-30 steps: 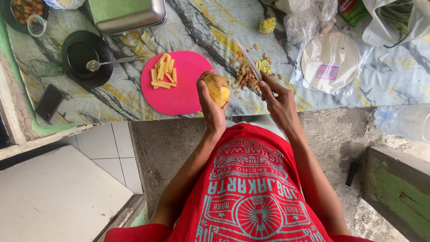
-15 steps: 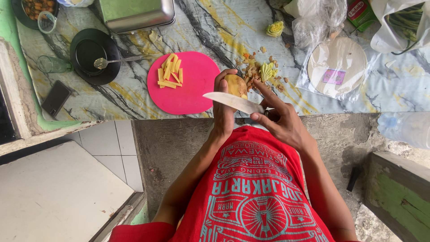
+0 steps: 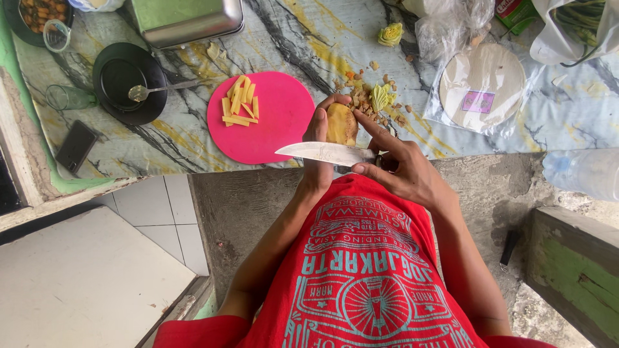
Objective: The person peels a potato with a knife over a table, letting peels fall onto the cloth, then places the peeled potato on a pink cutting board and slices it into sticks, adding them to a pile of cut potato pieces. The person works with the knife in one hand while rotating the potato with the other.
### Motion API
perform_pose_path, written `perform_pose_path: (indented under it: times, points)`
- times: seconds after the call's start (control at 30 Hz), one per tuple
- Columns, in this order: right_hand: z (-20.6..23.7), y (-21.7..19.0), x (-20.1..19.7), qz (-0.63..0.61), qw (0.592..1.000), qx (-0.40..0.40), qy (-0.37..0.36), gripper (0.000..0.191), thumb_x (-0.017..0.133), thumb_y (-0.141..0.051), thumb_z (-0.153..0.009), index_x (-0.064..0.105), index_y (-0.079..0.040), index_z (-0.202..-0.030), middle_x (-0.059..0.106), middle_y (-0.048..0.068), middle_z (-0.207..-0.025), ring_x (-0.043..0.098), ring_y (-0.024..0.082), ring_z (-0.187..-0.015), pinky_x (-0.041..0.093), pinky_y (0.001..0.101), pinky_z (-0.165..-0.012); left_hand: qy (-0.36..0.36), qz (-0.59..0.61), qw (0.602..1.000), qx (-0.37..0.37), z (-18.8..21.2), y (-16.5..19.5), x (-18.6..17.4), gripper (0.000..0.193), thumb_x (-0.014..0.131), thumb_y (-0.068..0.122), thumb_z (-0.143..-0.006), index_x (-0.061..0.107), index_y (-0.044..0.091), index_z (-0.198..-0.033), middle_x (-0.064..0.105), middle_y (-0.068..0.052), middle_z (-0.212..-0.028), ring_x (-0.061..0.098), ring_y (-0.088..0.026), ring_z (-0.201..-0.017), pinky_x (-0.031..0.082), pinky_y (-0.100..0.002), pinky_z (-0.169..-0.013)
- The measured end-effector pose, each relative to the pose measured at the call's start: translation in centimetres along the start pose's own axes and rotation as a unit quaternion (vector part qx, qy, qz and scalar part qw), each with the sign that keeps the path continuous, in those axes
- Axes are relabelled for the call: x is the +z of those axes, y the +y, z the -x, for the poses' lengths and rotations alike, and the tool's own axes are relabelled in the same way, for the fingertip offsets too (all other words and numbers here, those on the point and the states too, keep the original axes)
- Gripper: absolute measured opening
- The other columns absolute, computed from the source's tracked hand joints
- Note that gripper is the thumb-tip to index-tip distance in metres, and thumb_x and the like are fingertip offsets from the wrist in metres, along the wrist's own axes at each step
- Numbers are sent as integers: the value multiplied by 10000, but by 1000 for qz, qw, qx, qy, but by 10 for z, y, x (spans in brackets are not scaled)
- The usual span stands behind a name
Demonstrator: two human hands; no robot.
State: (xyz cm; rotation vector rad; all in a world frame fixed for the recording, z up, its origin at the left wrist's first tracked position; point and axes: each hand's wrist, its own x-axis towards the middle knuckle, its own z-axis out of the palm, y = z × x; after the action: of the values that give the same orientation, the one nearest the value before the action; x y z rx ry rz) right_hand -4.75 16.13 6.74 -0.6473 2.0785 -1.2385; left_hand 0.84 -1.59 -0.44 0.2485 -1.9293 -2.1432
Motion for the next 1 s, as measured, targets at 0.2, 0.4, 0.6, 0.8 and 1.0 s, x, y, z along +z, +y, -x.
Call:
perform_pose_path:
  times: [0.2, 0.4, 0.6, 0.8, 1.0]
  points:
    - [1, 7, 14, -7, 999, -13, 51, 829, 781, -325, -899, 383, -178, -1612, 605, 61, -742, 417, 123, -591, 400, 304, -542, 6, -9, 1000, 14, -2, 1, 5, 605, 165, 463, -1176, 496, 5, -1394, 556, -117, -1394, 563, -223, -1297, 455, -351, -1147]
    - [0, 14, 30, -7, 993, -36, 110, 724, 776, -299, -916, 469, -149, -1555, 631, 80, -749, 426, 100, -554, 379, 299, -502, 34, 61, 998, -4, 4, -3, 11, 562, 192, 440, -1170, 448, 3, -1413, 517, -128, -1314, 580, -213, -1127, 524, -329, -981]
    - [-4, 18, 42, 4, 984, -48, 174, 650, 759, -275, -956, 508, -140, -1540, 669, 103, -818, 470, 97, -594, 410, 296, -533, 52, -92, 992, 75, 9, -14, 17, 522, 212, 332, -1102, 325, -33, -1458, 428, -171, -1420, 533, -167, -980, 494, -313, -857]
    - [-5, 23, 59, 47, 959, -100, 261, 539, 712, -272, -1062, 550, -140, -1559, 653, 94, -908, 529, 97, -728, 461, 278, -653, 96, -64, 991, 62, 16, -24, 32, 562, 202, 378, -1157, 191, -38, -1535, 308, -195, -1548, 425, -272, -1414, 446, -407, -1140]
    - [-18, 38, 41, -319, 905, 47, 279, 513, 599, -321, -1092, 569, -57, -1531, 505, -59, -746, 424, 63, -613, 306, 228, -539, 117, -47, 991, 38, 15, -34, 26, 531, 239, 444, -1172, 379, 45, -1492, 483, -172, -1354, 543, -268, -1210, 487, -388, -1113]
